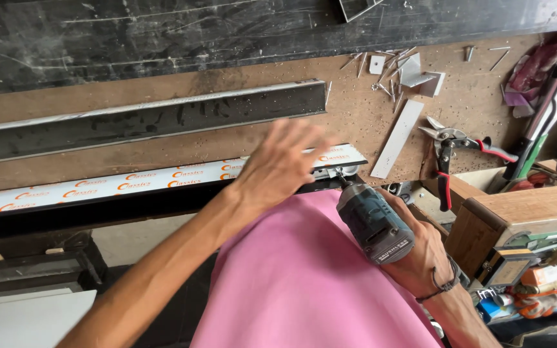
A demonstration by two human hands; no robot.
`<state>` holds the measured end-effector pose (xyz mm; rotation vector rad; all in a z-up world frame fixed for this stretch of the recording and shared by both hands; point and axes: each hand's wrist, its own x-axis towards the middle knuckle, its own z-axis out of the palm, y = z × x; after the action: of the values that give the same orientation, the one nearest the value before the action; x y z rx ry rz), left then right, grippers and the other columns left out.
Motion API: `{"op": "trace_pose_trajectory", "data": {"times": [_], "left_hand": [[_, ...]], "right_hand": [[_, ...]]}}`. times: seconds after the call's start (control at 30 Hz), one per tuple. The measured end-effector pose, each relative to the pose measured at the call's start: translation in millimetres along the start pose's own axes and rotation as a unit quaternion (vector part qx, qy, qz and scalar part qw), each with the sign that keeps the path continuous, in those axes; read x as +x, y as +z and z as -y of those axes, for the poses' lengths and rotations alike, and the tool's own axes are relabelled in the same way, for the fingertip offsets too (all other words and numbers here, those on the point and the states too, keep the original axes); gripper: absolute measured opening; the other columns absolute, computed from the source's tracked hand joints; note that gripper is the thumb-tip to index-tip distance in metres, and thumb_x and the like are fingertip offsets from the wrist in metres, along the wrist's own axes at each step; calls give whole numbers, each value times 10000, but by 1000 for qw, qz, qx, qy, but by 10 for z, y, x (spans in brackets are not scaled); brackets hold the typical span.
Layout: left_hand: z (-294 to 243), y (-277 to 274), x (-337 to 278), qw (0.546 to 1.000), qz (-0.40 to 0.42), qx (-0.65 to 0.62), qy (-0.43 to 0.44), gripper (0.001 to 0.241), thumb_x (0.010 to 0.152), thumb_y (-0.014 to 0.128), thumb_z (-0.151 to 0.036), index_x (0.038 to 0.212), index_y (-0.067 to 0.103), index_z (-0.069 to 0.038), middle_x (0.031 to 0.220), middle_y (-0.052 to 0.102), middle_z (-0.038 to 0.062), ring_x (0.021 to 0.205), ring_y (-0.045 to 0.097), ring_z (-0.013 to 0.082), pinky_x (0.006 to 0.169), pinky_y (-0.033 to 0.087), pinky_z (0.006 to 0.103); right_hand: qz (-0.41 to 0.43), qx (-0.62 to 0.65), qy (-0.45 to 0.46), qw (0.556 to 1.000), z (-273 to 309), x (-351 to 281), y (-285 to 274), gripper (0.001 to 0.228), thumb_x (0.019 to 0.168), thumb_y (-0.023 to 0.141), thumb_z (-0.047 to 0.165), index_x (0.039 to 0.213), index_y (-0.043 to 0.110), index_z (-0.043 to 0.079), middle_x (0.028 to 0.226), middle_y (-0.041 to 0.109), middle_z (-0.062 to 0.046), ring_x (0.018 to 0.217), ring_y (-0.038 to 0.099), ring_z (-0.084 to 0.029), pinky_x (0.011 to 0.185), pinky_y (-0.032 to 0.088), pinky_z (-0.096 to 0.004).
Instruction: Assembling aluminum frame components using a power drill and screws
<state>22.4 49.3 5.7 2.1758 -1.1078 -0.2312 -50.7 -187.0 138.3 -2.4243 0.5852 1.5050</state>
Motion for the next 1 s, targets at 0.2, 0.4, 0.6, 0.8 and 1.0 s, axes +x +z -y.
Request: {"op": "trace_pose_trajectory", "data": {"times": [0.2, 0.4, 0.6, 0.8, 1.0], "left_hand": [[-116, 386, -443, 959, 11, 60, -278, 669, 767, 812, -616, 1229, 694, -145, 1116, 738, 39, 973, 635, 261, 810, 427, 415], [-16, 488, -411, 929, 27, -27, -367, 463, 689, 914, -480, 959, 737, -149, 941, 669, 13, 947, 609, 284, 833, 428, 456], [68, 695, -451, 924, 63, -106, -361, 342, 776, 828, -449, 956, 718, -180, 932, 633, 2, 936, 605, 261, 781, 445, 452], [38, 562, -415, 933, 51, -57, -353, 365, 710, 875, -497, 815, 693, -199, 940, 659, -29, 966, 611, 255, 779, 412, 451], [49, 554, -387, 926, 80, -67, -362, 378, 708, 908, -469, 877, 722, -187, 986, 677, -29, 1006, 627, 248, 845, 422, 464]], "right_hand": [[1, -5, -54, 999, 36, 18, -18, 966, 579, 744, 406, 1488, 418, 398, 1242, 759, 96, 1033, 697, -438, 852, 584, -508], [-35, -36, -13, 999, 257, -11, -47, 835, 636, 709, 267, 1435, 505, 404, 1147, 789, 9, 1019, 676, -462, 810, 548, -514], [-59, -91, -75, 991, 145, 57, -26, 820, 639, 694, 278, 1432, 501, 356, 1030, 782, -28, 953, 686, -452, 757, 560, -528], [-74, -98, -138, 983, 227, 50, -51, 769, 631, 646, 252, 1388, 521, 309, 1025, 762, 35, 850, 706, -422, 615, 527, -469], [-58, -140, -155, 976, 157, 108, -30, 797, 690, 742, 415, 1437, 485, 306, 1269, 691, 99, 888, 741, -400, 650, 561, -529]]}}
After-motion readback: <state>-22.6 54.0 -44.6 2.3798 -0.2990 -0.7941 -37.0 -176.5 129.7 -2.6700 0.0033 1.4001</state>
